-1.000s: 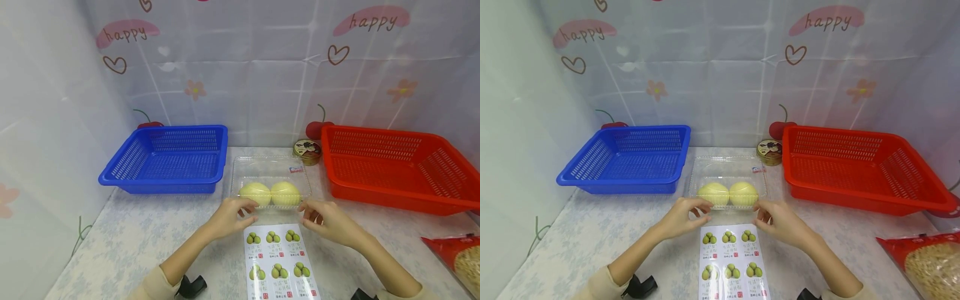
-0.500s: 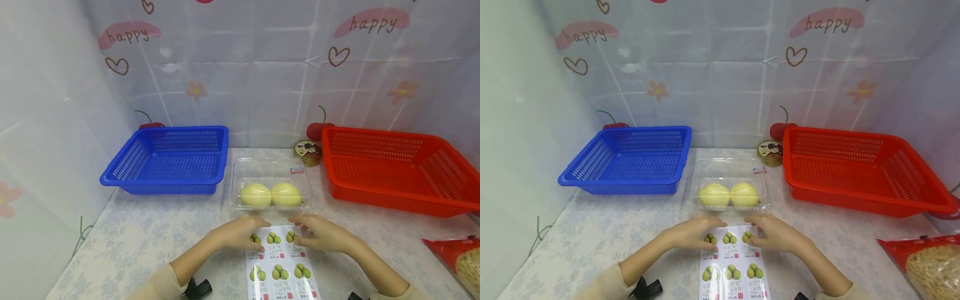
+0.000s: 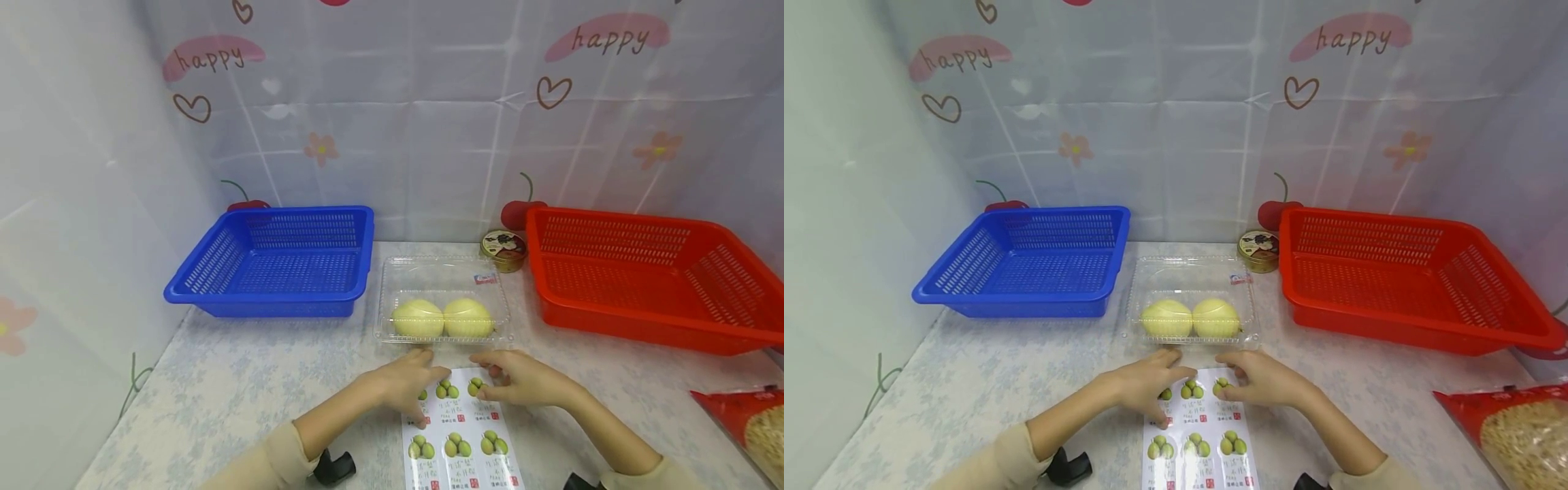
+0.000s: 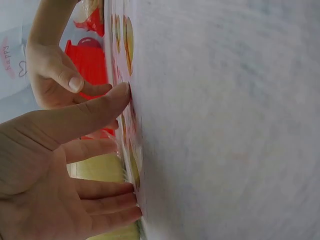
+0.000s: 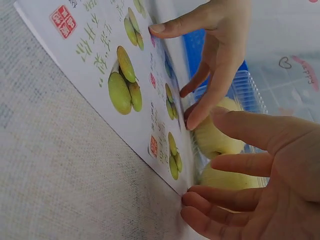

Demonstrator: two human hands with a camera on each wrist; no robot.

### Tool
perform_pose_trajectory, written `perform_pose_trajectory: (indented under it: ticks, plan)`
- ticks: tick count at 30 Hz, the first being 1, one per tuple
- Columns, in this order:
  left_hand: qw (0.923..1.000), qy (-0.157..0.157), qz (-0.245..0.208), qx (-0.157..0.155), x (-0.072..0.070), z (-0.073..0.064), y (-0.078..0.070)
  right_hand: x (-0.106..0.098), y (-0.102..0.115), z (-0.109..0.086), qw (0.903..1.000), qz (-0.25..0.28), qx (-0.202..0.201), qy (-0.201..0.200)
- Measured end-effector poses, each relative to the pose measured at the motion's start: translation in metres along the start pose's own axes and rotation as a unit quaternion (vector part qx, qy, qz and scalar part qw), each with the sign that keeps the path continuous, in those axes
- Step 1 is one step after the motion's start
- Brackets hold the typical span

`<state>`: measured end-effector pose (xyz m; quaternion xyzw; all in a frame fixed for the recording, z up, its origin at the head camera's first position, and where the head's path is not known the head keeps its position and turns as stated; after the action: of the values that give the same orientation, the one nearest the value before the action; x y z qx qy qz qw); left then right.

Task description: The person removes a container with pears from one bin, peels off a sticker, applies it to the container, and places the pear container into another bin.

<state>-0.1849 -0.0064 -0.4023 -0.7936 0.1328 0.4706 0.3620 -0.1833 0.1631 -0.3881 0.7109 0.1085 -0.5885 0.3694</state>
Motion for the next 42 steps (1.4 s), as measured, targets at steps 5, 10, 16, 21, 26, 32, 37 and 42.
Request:
perform_pose_trajectory:
  ticks: [5,10,16,21,26,32,37,42]
  plan:
    - [0.9997,-0.012,0.017,0.01,-0.0003,0.0023,-0.0032,0.0015,0.0003,0.0019,0.9999,0.001,0.009,-0.01]
    - [0.9999,-0.016,-0.005,-0.002,-0.0016,0.0026,-0.0031,0.0021,-0.0003,0.0026,0.9988,0.037,0.033,-0.007]
    - [0.9994,-0.018,-0.03,-0.005,-0.0015,0.0044,-0.0009,0.0018,-0.0008,0.0032,0.9947,0.085,0.057,-0.01]
    - [0.9987,-0.02,-0.046,-0.003,0.0002,0.0058,0.0015,0.0014,-0.0011,0.0037,0.9934,0.092,0.068,-0.014]
    - [0.9984,-0.016,-0.055,-0.002,0.0013,0.0064,0.003,0.0022,-0.0016,0.0036,0.9942,0.088,0.059,-0.019]
    - [0.9983,-0.015,-0.057,-0.004,0.0011,0.0057,0.0032,0.0051,-0.0061,0.0035,0.9935,0.096,0.055,-0.025]
    - [0.9983,-0.026,-0.052,-0.002,0.0008,0.0037,0.0022,0.0066,-0.0094,0.0019,0.9776,0.191,0.09,-0.003]
    - [0.997,-0.038,-0.066,-0.011,-0.0006,0.0023,0.0038,0.006,-0.007,0.0023,0.9695,0.228,0.089,0.011]
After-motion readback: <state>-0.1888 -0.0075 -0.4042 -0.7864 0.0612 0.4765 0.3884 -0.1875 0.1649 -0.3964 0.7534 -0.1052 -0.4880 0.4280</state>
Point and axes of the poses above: each hand's wrist, its own z-axis towards the middle knuckle, its own x-axis out of the palm, y = z × x, the point moved 5 cm from there along z, towards the middle knuckle, and after that the axes turned 15 degrees about -z, right-handed, at the moved point
